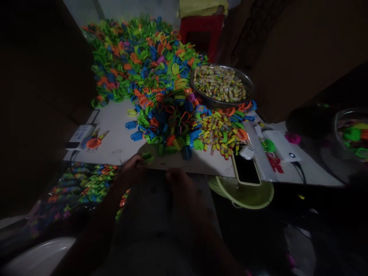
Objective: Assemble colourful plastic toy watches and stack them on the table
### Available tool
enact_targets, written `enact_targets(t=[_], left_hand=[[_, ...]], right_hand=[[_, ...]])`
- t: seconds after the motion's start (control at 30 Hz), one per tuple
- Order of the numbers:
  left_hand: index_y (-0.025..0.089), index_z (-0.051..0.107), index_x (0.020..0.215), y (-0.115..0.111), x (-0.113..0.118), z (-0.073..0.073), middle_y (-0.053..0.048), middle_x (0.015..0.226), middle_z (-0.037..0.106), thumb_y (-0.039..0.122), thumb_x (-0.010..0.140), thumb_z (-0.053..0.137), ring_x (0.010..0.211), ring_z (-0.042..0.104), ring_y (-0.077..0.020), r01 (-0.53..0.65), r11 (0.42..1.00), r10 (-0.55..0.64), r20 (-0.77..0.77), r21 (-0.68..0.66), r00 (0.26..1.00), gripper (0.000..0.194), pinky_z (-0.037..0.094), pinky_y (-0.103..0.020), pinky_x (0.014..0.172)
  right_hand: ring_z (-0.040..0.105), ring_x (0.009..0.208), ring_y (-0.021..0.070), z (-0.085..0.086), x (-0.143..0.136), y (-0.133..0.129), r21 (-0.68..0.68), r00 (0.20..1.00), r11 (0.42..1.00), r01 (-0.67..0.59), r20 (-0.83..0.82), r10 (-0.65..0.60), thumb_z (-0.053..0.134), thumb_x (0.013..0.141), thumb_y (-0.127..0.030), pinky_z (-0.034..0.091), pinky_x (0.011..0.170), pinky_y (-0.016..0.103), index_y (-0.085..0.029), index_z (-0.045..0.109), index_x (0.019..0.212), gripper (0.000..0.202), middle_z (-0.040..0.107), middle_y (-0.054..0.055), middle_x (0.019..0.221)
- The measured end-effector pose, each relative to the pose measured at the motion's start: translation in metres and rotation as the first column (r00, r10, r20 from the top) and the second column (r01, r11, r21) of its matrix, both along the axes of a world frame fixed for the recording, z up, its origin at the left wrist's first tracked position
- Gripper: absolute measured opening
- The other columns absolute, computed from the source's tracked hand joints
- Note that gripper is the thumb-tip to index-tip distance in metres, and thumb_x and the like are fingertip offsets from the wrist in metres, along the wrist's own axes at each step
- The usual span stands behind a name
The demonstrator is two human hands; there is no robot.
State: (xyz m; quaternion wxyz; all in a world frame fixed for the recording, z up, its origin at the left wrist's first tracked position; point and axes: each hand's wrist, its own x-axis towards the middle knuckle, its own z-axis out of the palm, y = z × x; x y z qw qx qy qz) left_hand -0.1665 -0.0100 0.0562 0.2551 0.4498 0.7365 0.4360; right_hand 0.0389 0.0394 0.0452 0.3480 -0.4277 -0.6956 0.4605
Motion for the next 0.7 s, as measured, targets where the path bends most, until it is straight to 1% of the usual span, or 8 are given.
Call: enact_targets(t=[0.07,0.13,0.23,0.33,0.43,0.53,0.6,0.7], left_hand=[[0.022,0.058,0.094,-0.016,0.015,0.007,-0.003,0.090,0.068,0.032,0.073,0.069,0.085,0.065,-0.0200,-0.021,0.998,0.013,0.133,0.055,0.991,0.026,0.051,-0.028,0.073],[0.022,0.055,0.113,-0.029,0.029,0.011,-0.006,0.108,0.067,0.032,0.073,0.070,0.097,0.065,-0.0209,0.004,0.996,-0.024,0.225,0.085,0.974,0.043,0.052,-0.030,0.081],[0.023,0.054,0.122,-0.040,0.043,0.018,-0.007,0.114,0.066,0.034,0.078,0.065,0.102,0.064,-0.0221,0.091,0.993,-0.110,0.340,0.071,0.934,0.047,0.051,-0.032,0.087],[0.023,0.057,0.120,-0.041,0.052,0.030,-0.006,0.110,0.067,0.035,0.080,0.063,0.100,0.064,-0.0216,0.126,0.992,-0.126,0.359,0.023,0.925,0.042,0.050,-0.033,0.089],[0.021,0.058,0.114,-0.037,0.056,0.042,-0.006,0.113,0.066,0.034,0.079,0.067,0.107,0.063,-0.0213,0.038,0.998,-0.055,0.326,0.058,0.944,0.039,0.049,-0.032,0.093],[0.021,0.050,0.118,-0.036,0.055,0.046,-0.006,0.107,0.070,0.030,0.069,0.076,0.097,0.068,-0.0209,0.000,0.995,-0.041,0.406,0.102,0.913,0.056,0.054,-0.031,0.082],[0.020,0.049,0.111,-0.036,0.051,0.043,-0.005,0.097,0.072,0.027,0.057,0.085,0.088,0.070,-0.0211,-0.007,0.996,-0.032,0.445,0.084,0.895,0.065,0.055,-0.029,0.074],[0.021,0.048,0.088,-0.036,0.044,0.036,-0.003,0.082,0.073,0.033,0.045,0.092,0.078,0.070,-0.0205,-0.009,0.995,-0.045,0.513,0.103,0.857,0.063,0.054,-0.026,0.066]], right_hand=[[0.068,0.080,0.0182,0.018,-0.007,-0.008,-0.022,0.997,0.997,-0.076,-0.004,0.076,0.053,0.086,-0.032,0.052,0.071,0.027,-0.024,0.062,0.085,0.012,0.073,0.003,0.086],[0.067,0.082,0.0175,0.035,-0.010,-0.013,-0.037,0.996,0.996,-0.084,0.024,0.085,0.052,0.087,-0.026,0.052,0.075,0.027,-0.023,0.064,0.088,0.012,0.072,0.002,0.089],[0.066,0.084,0.0171,0.050,-0.010,-0.019,-0.094,0.996,0.992,-0.087,0.003,0.088,0.052,0.088,-0.024,0.052,0.076,0.027,-0.023,0.065,0.092,0.013,0.072,0.003,0.090],[0.066,0.085,0.0172,0.046,-0.009,-0.025,-0.137,0.994,0.988,-0.077,-0.089,0.065,0.054,0.087,-0.022,0.053,0.076,0.027,-0.023,0.063,0.094,0.012,0.071,0.003,0.092],[0.066,0.082,0.0164,0.035,-0.008,-0.029,-0.159,0.988,0.987,-0.033,-0.153,0.008,0.059,0.083,-0.021,0.052,0.071,0.026,-0.024,0.060,0.095,0.012,0.070,0.001,0.088],[0.066,0.084,0.0165,0.030,-0.004,-0.031,-0.154,0.973,0.988,-0.019,-0.232,-0.017,0.059,0.084,-0.024,0.053,0.072,0.027,-0.025,0.057,0.097,0.013,0.069,0.001,0.089],[0.066,0.086,0.0163,0.034,-0.002,-0.030,-0.110,0.975,0.993,-0.042,-0.220,0.017,0.056,0.086,-0.022,0.053,0.074,0.027,-0.025,0.056,0.099,0.013,0.068,0.002,0.092],[0.064,0.081,0.0157,0.047,0.000,-0.027,0.018,0.983,0.985,-0.171,-0.066,0.172,0.050,0.088,-0.018,0.052,0.072,0.026,-0.024,0.059,0.093,0.012,0.068,0.003,0.089]])
